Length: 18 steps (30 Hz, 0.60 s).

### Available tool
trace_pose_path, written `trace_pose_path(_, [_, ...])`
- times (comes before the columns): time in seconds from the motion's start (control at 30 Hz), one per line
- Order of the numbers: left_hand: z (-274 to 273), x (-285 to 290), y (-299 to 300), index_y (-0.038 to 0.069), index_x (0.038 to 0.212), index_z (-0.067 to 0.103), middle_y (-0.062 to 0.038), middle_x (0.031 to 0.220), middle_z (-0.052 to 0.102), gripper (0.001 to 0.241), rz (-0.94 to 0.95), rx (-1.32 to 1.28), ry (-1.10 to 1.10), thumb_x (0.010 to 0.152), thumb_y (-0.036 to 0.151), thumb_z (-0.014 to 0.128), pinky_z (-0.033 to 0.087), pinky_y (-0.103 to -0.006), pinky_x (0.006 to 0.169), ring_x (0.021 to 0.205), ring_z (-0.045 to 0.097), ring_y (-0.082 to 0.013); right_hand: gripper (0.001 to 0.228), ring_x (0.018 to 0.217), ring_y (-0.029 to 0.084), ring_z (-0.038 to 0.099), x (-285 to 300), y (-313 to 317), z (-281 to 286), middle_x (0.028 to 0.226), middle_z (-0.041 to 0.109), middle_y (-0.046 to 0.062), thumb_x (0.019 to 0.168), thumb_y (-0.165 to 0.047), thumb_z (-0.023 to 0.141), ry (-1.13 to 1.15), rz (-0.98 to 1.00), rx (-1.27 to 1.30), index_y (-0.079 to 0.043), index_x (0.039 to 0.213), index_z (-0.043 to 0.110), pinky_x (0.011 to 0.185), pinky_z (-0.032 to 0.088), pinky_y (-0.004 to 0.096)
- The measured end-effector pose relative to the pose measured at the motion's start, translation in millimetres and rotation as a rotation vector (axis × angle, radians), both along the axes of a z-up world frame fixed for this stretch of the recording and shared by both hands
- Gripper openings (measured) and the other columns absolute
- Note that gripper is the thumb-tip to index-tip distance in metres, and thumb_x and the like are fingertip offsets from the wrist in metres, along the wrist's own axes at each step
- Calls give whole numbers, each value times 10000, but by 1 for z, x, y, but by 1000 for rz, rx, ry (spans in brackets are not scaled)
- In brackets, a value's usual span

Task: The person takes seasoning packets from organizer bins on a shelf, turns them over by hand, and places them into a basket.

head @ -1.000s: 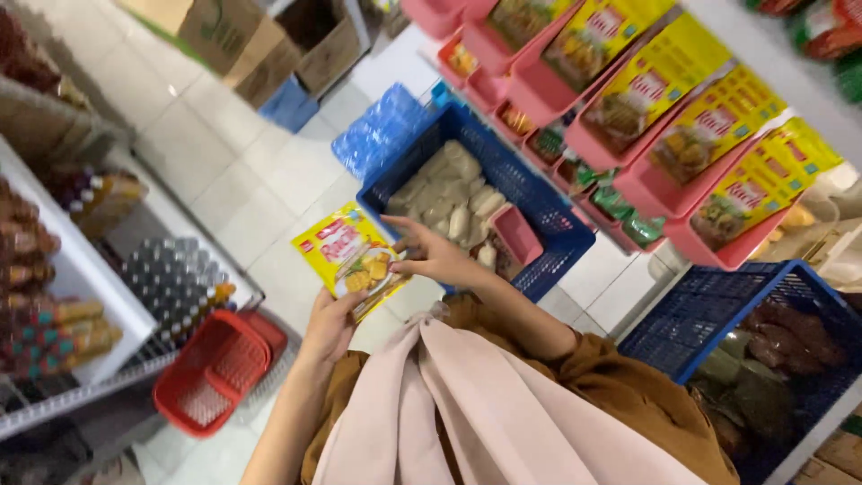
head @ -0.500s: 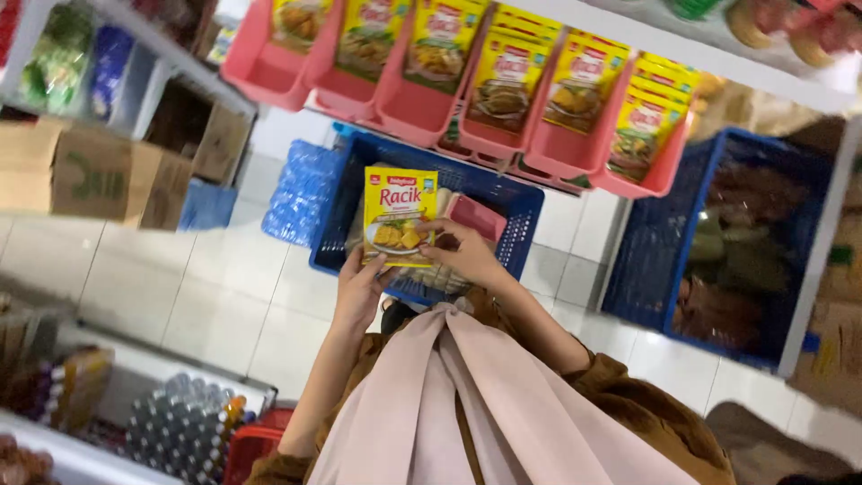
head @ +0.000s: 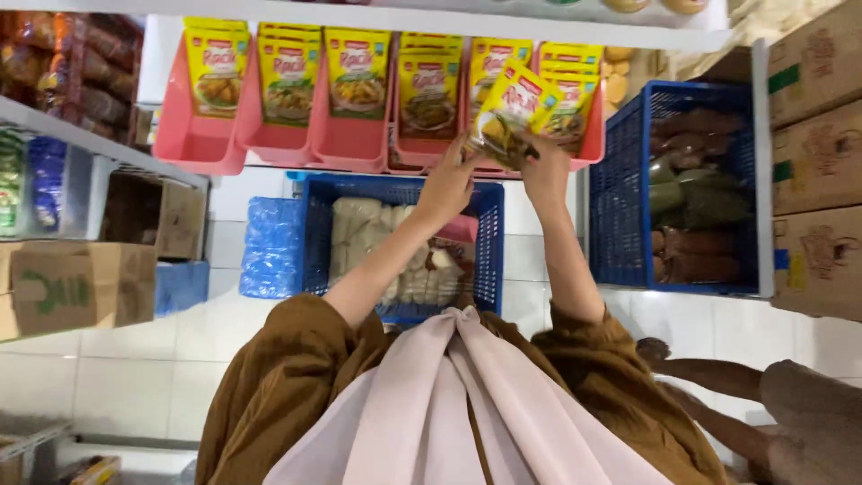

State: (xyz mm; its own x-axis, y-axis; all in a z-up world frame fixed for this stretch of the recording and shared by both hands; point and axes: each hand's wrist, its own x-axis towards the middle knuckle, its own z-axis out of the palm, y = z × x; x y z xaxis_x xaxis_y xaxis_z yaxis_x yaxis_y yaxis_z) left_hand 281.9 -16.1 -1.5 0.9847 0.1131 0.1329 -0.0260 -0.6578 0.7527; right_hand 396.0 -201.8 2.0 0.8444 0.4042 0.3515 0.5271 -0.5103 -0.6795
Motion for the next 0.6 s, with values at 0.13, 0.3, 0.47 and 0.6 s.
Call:
trace_pose_path(0.13, [-36,20,-20,72,1341,594,-155,1565,373,539,19,483,-99,811,43,689,256,-689,1165,1507,334,-363,299,955,344,696,65,9,-32,1010,753,163,826,-61,746,-115,-50,-286,-108,1118,787,937,457,522])
trace_pose_path(0.3, [-64,8,-47,41,1499,473,-139,1562,392,693,113,582,-55,827,64,644,232,-725,1173,1514,322,-340,364,1321,382,547,117,43,-69,1233,710,154,938,-50,614,-79,-10,-805,-215,1216,782,1164,217,681])
trace_pose_path(0.47, [-53,-13,-72,20,1488,443,-187,1558,438,701,174,528,-68,821,112,639,234,-723,1154,1470,396,-349,359,1420,419,310,132,69,-99,1552,424,175,846,-206,621,-447,-54,-864,-179,1180,750,1014,117,808])
trace_pose_path(0.6, [-27,-56,-83,52,1479,476,-185,1467,509,644,73,236,135,863,143,641,314,-622,1133,1353,489,-346,438,1461,453,219,117,79,-72,1573,370,131,863,-246,622,-184,108,-1057,-134,1283,681,1027,54,857])
